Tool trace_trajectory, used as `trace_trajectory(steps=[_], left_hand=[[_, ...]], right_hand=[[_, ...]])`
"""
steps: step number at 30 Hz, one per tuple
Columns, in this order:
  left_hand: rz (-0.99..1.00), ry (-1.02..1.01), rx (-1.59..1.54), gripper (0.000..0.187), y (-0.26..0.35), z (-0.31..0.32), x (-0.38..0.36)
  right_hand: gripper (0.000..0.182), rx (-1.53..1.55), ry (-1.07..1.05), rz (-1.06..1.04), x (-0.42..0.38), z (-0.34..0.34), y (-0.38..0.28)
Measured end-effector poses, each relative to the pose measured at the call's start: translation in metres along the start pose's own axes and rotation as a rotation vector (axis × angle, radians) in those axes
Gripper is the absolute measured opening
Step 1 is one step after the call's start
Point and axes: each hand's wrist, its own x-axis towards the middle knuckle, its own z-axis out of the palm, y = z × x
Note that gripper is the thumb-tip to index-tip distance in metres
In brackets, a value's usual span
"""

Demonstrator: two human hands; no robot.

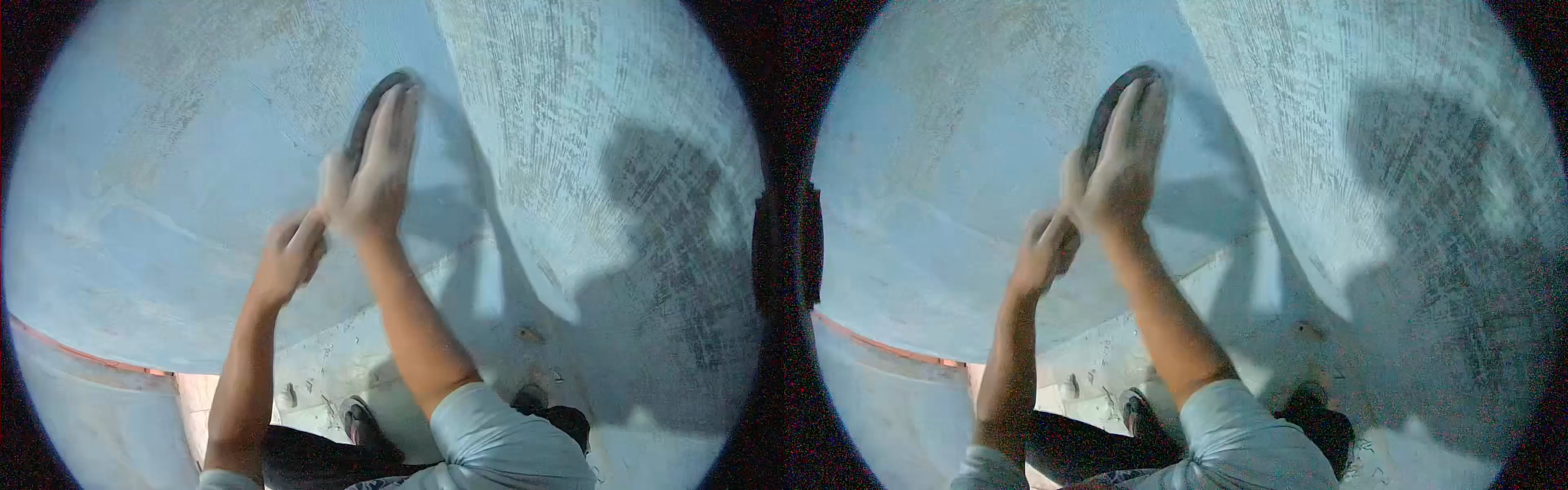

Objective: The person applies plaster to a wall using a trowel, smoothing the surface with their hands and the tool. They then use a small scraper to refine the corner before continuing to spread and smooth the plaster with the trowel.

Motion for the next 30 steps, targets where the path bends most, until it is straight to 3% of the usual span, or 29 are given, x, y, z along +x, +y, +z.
trace_trajectory(steps=[3,6,9,10,12,14,16,18,21,24,27,30], left_hand=[[-0.006,-0.045,-0.062,0.04,0.021,0.018,0.026],[0.001,0.058,-0.065,0.039,-0.024,0.006,0.008],[-0.036,0.137,-0.234,0.038,-0.1,-0.04,-0.038],[-0.056,0.146,-0.345,0.038,-0.109,-0.047,-0.051],[0.021,0.115,-0.275,0.038,-0.115,-0.048,-0.052],[0.018,0.04,-0.238,0.038,-0.09,-0.041,-0.043],[-0.011,0.025,-0.052,0.039,-0.029,-0.004,-0.01],[0.044,-0.041,-0.066,0.041,0.033,0.027,0.014],[0.016,-0.022,-0.049,0.04,0.013,0.011,0.018],[0.006,0.084,-0.048,0.04,-0.055,-0.022,-0.016],[-0.042,0.127,-0.168,0.044,-0.114,-0.051,-0.059],[0.019,0.126,-0.056,0.045,-0.115,-0.051,-0.059]], right_hand=[[0.081,-0.111,0.031,-0.046,0.03,-0.009,0.018],[0.084,-0.087,-0.027,-0.011,-0.001,-0.003,-0.003],[0.089,0.006,-0.252,0.024,-0.061,0.014,-0.041],[0.09,0.022,-0.306,0.012,-0.078,0.019,-0.049],[0.094,0.046,-0.268,-0.026,-0.086,0.024,-0.049],[0.095,0.007,-0.21,-0.032,-0.061,0.013,-0.038],[0.09,-0.028,-0.036,0.027,-0.009,0.002,-0.006],[0.085,-0.095,0.014,0.011,0.038,-0.014,0.012],[0.077,-0.117,0.092,-0.058,0.026,-0.001,0.007],[0.085,-0.052,-0.107,0.065,-0.033,0.01,-0.028],[0.093,0.014,-0.318,0.052,-0.099,0.025,-0.059],[0.091,0.037,-0.291,0.026,-0.085,0.019,-0.051]])
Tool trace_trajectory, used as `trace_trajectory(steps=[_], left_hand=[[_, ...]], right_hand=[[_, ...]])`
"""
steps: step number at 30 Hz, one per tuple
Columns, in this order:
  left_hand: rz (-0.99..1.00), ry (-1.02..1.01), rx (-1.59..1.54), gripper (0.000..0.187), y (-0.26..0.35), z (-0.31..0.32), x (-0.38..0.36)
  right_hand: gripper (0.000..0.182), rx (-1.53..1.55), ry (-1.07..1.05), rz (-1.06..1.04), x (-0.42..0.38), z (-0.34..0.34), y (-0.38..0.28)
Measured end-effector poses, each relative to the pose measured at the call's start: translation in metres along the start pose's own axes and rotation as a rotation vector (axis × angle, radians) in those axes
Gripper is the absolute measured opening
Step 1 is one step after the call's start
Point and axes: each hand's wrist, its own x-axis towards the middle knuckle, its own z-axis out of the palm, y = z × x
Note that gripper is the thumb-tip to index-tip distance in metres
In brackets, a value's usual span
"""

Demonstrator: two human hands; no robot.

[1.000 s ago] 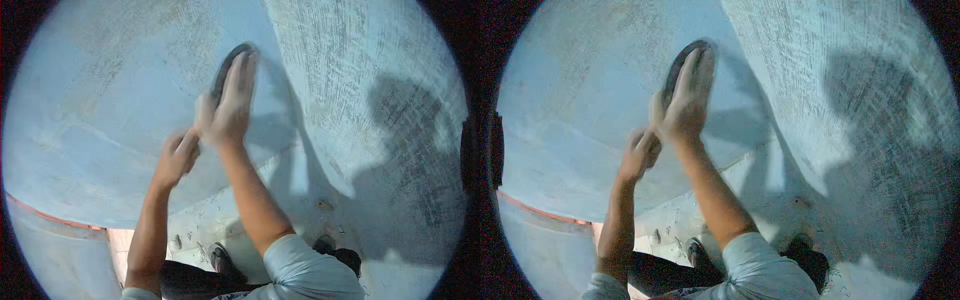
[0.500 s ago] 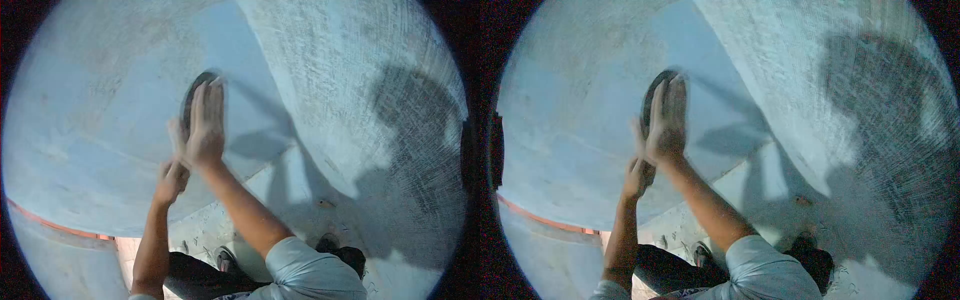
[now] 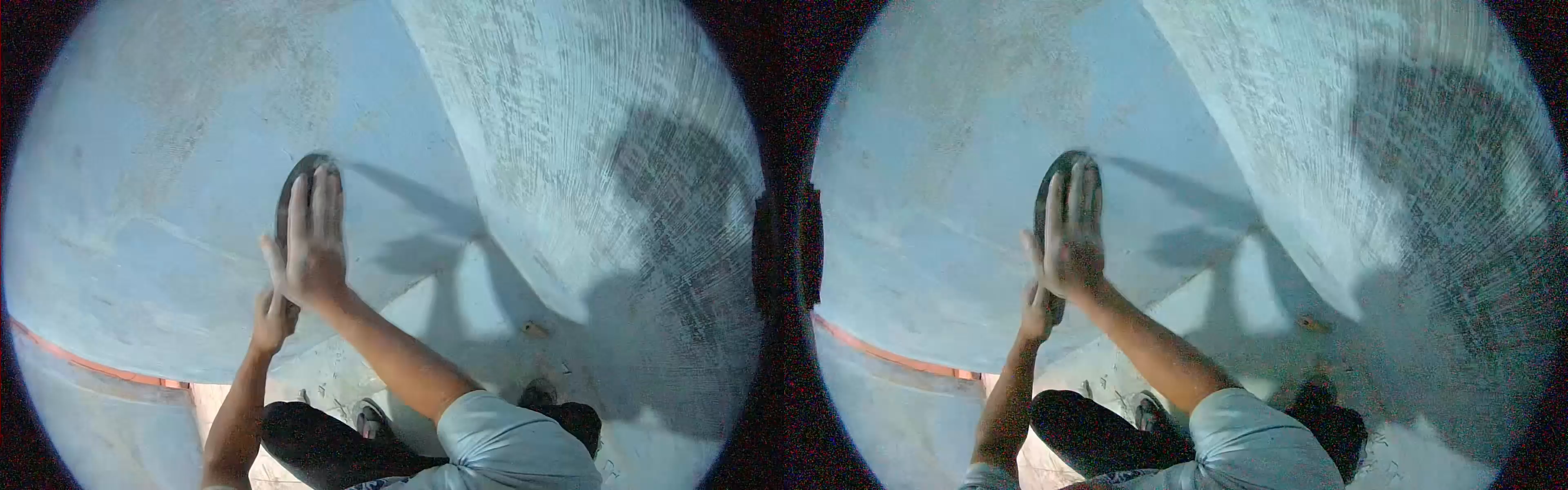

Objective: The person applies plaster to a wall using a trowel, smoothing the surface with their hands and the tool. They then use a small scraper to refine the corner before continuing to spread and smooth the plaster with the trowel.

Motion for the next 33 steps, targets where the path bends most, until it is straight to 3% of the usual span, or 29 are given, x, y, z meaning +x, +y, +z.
trace_trajectory(steps=[4,7,8,10,12,14,17,18,21,22,26,28,30,33], left_hand=[[0.087,-0.09,0.224,0.047,0.118,0.081,0.057],[0.037,-0.162,0.068,0.049,0.131,0.087,0.078],[0.048,-0.066,0.154,0.047,0.127,0.09,0.065],[-0.004,-0.093,0.072,0.047,0.079,0.063,0.046],[-0.046,-0.026,-0.032,0.047,0.025,0.033,0.015],[-0.018,-0.026,0.052,0.049,0.002,0.012,-0.005],[-0.062,-0.131,0.012,0.051,0.02,0.019,0.007],[-0.042,-0.027,0.05,0.052,0.048,0.044,0.016],[0.049,-0.054,0.202,0.053,0.134,0.096,0.057],[-0.009,-0.178,0.124,0.054,0.139,0.096,0.076],[0.062,-0.097,0.157,0.054,0.091,0.079,0.055],[0.07,-0.106,0.174,0.055,0.038,0.043,0.03],[0.003,-0.019,0.088,0.055,0.024,0.032,-0.002],[-0.016,-0.036,0.074,0.054,0.028,0.036,-0.004]], right_hand=[[0.073,-0.073,0.317,-0.006,0.095,-0.056,0.045],[0.074,-0.156,0.354,-0.017,0.11,-0.063,0.054],[0.075,-0.166,0.331,-0.018,0.102,-0.056,0.051],[0.08,-0.137,0.189,0.055,0.067,-0.042,0.027],[0.083,-0.085,0.067,0.0,0.023,-0.016,0.011],[0.083,-0.016,0.023,-0.002,-0.008,0.0,0.008],[0.081,-0.017,0.07,-0.035,0.011,-0.013,0.016],[0.078,-0.034,0.108,-0.02,0.033,-0.03,0.019],[0.069,-0.1,0.366,-0.035,0.106,-0.064,0.045],[0.069,-0.162,0.362,-0.035,0.113,-0.068,0.048],[0.071,-0.164,0.353,-0.055,0.081,-0.048,0.042],[0.077,-0.113,0.191,0.009,0.037,-0.025,0.021],[0.079,-0.065,0.069,-0.045,0.002,-0.012,0.005],[0.078,-0.05,0.094,-0.054,0.01,-0.02,0.012]])
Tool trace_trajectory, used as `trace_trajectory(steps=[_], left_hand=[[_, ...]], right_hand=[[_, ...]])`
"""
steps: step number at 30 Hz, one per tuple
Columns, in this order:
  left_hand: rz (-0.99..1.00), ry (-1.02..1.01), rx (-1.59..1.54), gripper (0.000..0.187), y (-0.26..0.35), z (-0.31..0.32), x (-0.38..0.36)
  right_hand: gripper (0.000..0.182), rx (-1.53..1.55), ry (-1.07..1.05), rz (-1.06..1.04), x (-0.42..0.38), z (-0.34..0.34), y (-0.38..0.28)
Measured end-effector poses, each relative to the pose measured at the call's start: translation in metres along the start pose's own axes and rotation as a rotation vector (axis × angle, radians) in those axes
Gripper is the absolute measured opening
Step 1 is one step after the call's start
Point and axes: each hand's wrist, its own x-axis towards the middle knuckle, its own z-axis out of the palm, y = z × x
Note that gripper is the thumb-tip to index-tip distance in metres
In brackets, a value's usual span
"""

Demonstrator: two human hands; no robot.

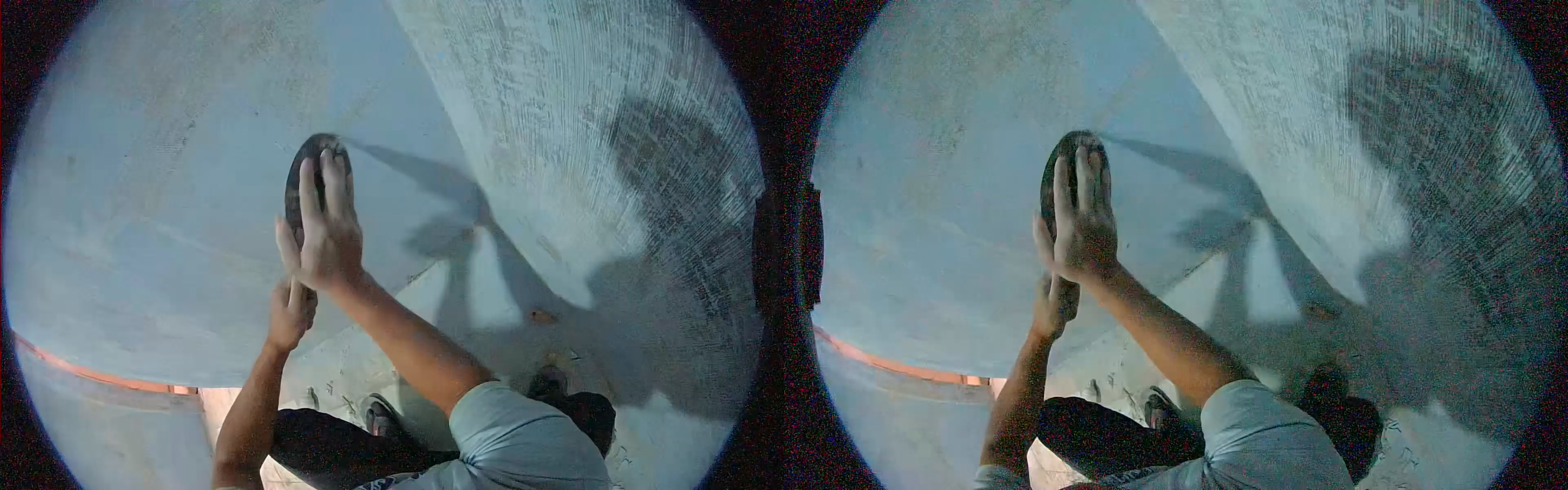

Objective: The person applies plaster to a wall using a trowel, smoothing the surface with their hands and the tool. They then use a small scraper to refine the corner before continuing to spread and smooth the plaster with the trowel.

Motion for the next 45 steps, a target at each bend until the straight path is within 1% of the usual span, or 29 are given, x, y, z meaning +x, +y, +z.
trace_trajectory(steps=[1,3,4,5,8,9,11,13,14,17,20,21,22,24,25,26,27,28,29,31,34,35,36,37,38,39,42,43,45], left_hand=[[0.09,-0.019,0.061,0.053,0.013,0.007,0.016],[0.034,-0.075,0.073,0.052,0.083,0.031,0.046],[0.135,-0.097,0.181,0.051,0.11,0.04,0.063],[0.074,-0.125,0.119,0.051,0.132,0.049,0.075],[0.049,-0.127,0.047,0.051,0.096,0.04,0.064],[-0.022,-0.117,-0.011,0.053,0.079,0.035,0.05],[-0.068,-0.098,0.072,0.053,0.033,0.004,0.022],[-0.026,-0.024,0.138,0.053,-0.015,-0.019,-0.002],[-0.027,-0.068,0.033,0.055,-0.044,-0.03,-0.005],[0.08,-0.056,0.123,0.053,-0.006,-0.005,0.007],[0.219,-0.068,0.315,0.048,0.081,0.031,0.062],[0.098,-0.162,0.215,0.048,0.108,0.036,0.08],[-0.021,-0.259,0.113,0.047,0.121,0.04,0.092],[0.03,-0.149,0.161,0.046,0.095,0.037,0.083],[0.057,-0.096,0.186,0.046,0.079,0.034,0.074],[0.013,-0.109,0.168,0.046,0.066,0.025,0.06],[-0.029,-0.121,0.152,0.045,0.052,0.013,0.045],[-0.014,-0.081,0.158,0.045,0.038,0.001,0.028],[0.001,-0.041,0.162,0.045,0.026,-0.01,0.013],[0.012,-0.024,0.21,0.046,0.015,-0.029,-0.006],[0.092,0.0,0.233,0.048,0.015,-0.024,0.008],[0.046,-0.049,0.351,0.049,0.033,-0.018,0.022],[0.084,-0.022,0.355,0.048,0.063,0.001,0.032],[0.178,-0.032,0.362,0.047,0.08,0.012,0.048],[0.143,-0.091,0.329,0.048,0.092,0.019,0.068],[0.117,-0.151,0.297,0.048,0.098,0.025,0.077],[0.118,-0.095,0.331,0.049,0.077,0.028,0.075],[0.275,-0.046,0.345,0.048,0.053,0.015,0.068],[0.077,-0.098,0.313,0.047,0.01,-0.032,0.039]], right_hand=[[0.075,-0.02,0.047,0.022,0.024,-0.009,0.003],[0.068,-0.077,0.24,-0.036,0.075,-0.024,0.028],[0.067,0.02,0.276,0.04,0.1,-0.032,0.036],[0.067,-0.045,0.277,0.021,0.112,-0.037,0.04],[0.068,-0.142,0.306,-0.069,0.094,-0.026,0.041],[0.07,-0.14,0.211,-0.025,0.073,-0.024,0.029],[0.078,-0.043,0.084,0.04,0.02,-0.004,0.011],[0.081,0.039,-0.002,0.051,-0.026,0.019,-0.001],[0.081,0.028,-0.059,0.065,-0.036,0.021,-0.008],[0.074,0.047,0.038,0.039,-0.007,0.007,0.007],[0.064,-0.039,0.268,-0.024,0.076,-0.023,0.038],[0.062,-0.084,0.337,-0.049,0.103,-0.032,0.051],[0.062,-0.197,0.294,-0.04,0.112,-0.038,0.049],[0.066,-0.157,0.337,-0.1,0.1,-0.021,0.053],[0.067,-0.114,0.289,-0.048,0.084,-0.015,0.047],[0.068,-0.071,0.247,0.0,0.062,-0.011,0.035],[0.071,-0.054,0.186,0.011,0.044,-0.006,0.026],[0.074,-0.046,0.14,-0.004,0.023,0.005,0.02],[0.078,0.04,0.068,0.045,0.006,0.01,0.005],[0.08,0.102,0.049,0.029,-0.013,0.022,-0.006],[0.077,0.113,-0.005,0.041,0.006,0.007,-0.003],[0.073,0.087,0.073,0.017,0.022,0.003,0.005],[0.07,0.042,0.175,-0.006,0.041,0.004,0.022],[0.068,0.032,0.216,0.028,0.058,-0.003,0.03],[0.069,0.049,0.315,-0.017,0.072,-0.003,0.045],[0.073,-0.029,0.277,-0.013,0.079,-0.009,0.055],[0.081,-0.128,0.172,0.008,0.064,-0.001,0.051],[0.082,-0.138,0.135,0.014,0.052,0.002,0.044],[0.092,-0.069,0.01,0.036,0.013,0.022,0.007]])
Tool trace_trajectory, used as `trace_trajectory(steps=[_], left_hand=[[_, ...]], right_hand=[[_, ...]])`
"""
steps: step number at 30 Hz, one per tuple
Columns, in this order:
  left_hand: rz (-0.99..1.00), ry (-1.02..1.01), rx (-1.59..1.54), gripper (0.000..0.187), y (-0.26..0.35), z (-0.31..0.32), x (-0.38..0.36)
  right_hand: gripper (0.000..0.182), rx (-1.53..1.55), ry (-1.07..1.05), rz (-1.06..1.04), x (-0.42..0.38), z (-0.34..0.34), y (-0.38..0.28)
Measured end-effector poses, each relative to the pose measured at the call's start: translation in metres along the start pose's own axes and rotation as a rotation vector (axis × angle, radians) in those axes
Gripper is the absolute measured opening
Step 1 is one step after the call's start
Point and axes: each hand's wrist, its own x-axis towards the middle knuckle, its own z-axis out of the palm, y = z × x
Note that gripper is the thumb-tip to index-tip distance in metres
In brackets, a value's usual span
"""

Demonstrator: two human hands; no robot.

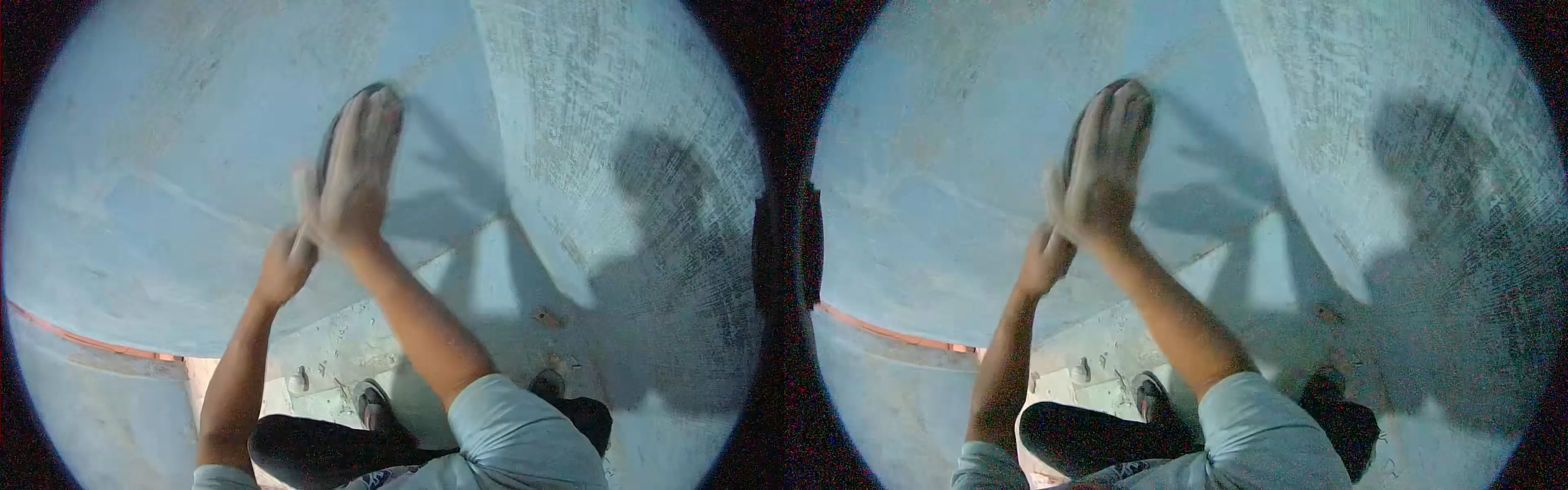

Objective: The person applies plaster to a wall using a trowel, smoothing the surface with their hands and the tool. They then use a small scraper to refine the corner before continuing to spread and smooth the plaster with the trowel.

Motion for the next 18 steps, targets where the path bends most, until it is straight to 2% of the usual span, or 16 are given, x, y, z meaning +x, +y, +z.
trace_trajectory(steps=[2,4,5,8,9,11,14,16,18], left_hand=[[-0.06,0.111,-0.181,0.044,-0.067,-0.004,-0.048],[-0.206,0.083,-0.245,0.045,-0.057,-0.011,-0.073],[-0.133,0.096,-0.203,0.046,-0.053,-0.007,-0.068],[0.068,0.134,-0.083,0.05,-0.017,0.011,-0.017],[0.12,0.121,-0.056,0.052,0.006,0.015,0.007],[-0.044,0.023,-0.172,0.054,0.072,0.025,0.037],[-0.006,0.081,-0.132,0.054,0.085,0.026,0.038],[-0.043,0.077,-0.185,0.052,0.058,0.019,0.012],[0.245,0.189,-0.027,0.049,-0.008,0.014,-0.012]], right_hand=[[0.099,0.067,-0.208,0.027,-0.038,0.014,-0.035],[0.095,0.162,-0.134,-0.01,-0.053,0.016,-0.037],[0.094,0.223,-0.069,-0.043,-0.055,0.02,-0.031],[0.084,0.111,0.008,-0.001,-0.002,-0.007,-0.012],[0.079,0.046,0.121,-0.058,0.024,-0.011,0.002],[0.076,-0.026,0.224,-0.121,0.072,-0.025,0.024],[0.074,0.01,0.246,-0.125,0.077,-0.027,0.027],[0.078,0.029,0.177,-0.1,0.048,-0.023,0.01],[0.086,0.14,0.063,-0.034,0.008,-0.007,-0.009]])
